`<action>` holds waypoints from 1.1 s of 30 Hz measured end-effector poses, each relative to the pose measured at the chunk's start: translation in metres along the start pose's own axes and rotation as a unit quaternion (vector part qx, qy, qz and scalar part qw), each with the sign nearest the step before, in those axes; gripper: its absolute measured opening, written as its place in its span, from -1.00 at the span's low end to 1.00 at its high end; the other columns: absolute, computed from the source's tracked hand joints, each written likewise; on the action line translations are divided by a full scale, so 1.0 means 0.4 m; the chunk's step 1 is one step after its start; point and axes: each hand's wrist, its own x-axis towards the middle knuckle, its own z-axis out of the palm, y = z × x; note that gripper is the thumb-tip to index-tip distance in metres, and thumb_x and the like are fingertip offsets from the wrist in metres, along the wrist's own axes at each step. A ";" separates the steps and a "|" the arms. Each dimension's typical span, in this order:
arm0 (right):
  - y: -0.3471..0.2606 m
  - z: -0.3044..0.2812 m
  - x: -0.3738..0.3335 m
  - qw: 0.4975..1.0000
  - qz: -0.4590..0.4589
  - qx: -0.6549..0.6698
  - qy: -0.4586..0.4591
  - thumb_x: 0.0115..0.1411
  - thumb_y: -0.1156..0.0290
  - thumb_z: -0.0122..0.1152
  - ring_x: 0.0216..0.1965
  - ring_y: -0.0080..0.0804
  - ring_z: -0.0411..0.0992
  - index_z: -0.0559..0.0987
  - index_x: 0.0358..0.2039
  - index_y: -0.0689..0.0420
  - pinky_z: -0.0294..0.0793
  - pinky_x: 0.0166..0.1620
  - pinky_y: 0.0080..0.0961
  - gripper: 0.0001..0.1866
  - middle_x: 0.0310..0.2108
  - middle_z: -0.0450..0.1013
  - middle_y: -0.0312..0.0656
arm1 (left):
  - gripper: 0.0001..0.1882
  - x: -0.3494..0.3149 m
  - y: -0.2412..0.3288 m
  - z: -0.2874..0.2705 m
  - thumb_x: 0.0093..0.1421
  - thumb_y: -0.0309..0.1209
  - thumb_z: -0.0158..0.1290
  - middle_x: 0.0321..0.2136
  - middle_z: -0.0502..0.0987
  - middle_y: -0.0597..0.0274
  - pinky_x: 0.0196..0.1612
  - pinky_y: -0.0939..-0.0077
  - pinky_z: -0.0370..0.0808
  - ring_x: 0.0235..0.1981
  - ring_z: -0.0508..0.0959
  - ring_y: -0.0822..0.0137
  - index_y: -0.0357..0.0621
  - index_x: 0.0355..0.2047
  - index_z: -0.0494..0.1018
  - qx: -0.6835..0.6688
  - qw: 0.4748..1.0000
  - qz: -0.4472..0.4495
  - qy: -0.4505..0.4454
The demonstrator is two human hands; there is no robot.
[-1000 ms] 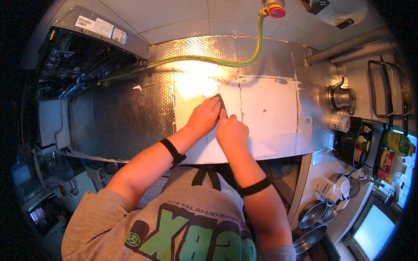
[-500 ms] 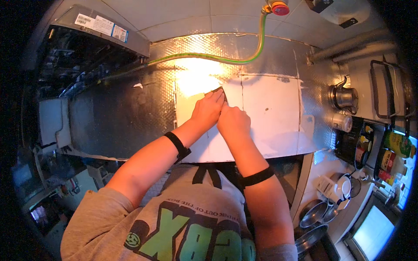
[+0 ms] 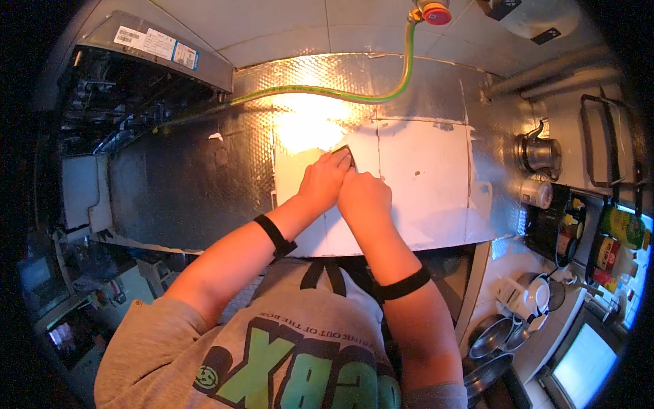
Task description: Scrape white debris or adhesive from a metallic surface using a hand scraper.
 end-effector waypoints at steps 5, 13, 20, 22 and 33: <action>-0.002 -0.016 0.014 1.000 0.009 0.003 -0.007 0.20 0.41 0.05 -0.22 0.00 0.62 0.65 -0.30 0.16 0.61 -0.14 -0.19 -0.79 -0.34 0.61 0.06 | -0.67 0.016 0.000 -0.006 0.12 -0.40 0.08 0.02 0.54 -0.01 -0.20 0.19 0.63 -0.09 0.58 0.00 -0.28 -0.11 0.52 0.024 1.000 0.008 0.011; 0.002 0.007 0.020 0.999 0.001 0.030 0.027 0.19 0.36 0.02 -0.28 0.14 0.59 0.64 -0.27 0.14 0.59 -0.16 -0.05 -0.75 -0.37 0.59 0.15 | -0.67 0.011 -0.009 0.001 0.12 -0.39 0.07 0.02 0.54 -0.01 -0.19 0.18 0.63 -0.05 0.56 0.03 -0.29 -0.12 0.52 0.038 0.999 0.007 0.028; -0.002 0.023 0.004 0.999 -0.004 0.035 0.028 0.17 0.37 0.06 -0.28 0.15 0.58 0.64 -0.23 0.13 0.58 -0.15 -0.02 -0.75 -0.36 0.59 0.15 | -0.74 0.004 -0.011 0.000 0.11 -0.41 0.06 -0.08 0.52 0.02 -0.25 0.17 0.63 -0.10 0.56 0.06 -0.29 -0.22 0.50 0.026 0.999 0.011 0.021; 0.005 0.024 0.002 0.999 0.001 0.041 0.029 0.17 0.37 0.06 -0.28 0.15 0.58 0.64 -0.21 0.12 0.58 -0.15 -0.02 -0.75 -0.36 0.59 0.15 | -0.82 0.004 0.001 -0.003 0.09 -0.43 0.06 -0.20 0.51 0.05 -0.31 0.18 0.63 -0.14 0.56 0.10 -0.29 -0.33 0.48 0.046 0.994 0.040 0.089; -0.001 -0.006 0.037 0.999 0.002 0.034 0.034 0.16 0.35 0.08 -0.24 0.13 0.58 0.64 -0.21 0.12 0.57 -0.14 -0.02 -0.75 -0.37 0.58 0.14 | -0.81 0.050 -0.026 0.002 0.11 -0.44 0.03 -0.15 0.53 0.02 -0.32 0.24 0.65 -0.13 0.57 0.09 -0.29 -0.30 0.49 0.057 0.992 0.044 0.103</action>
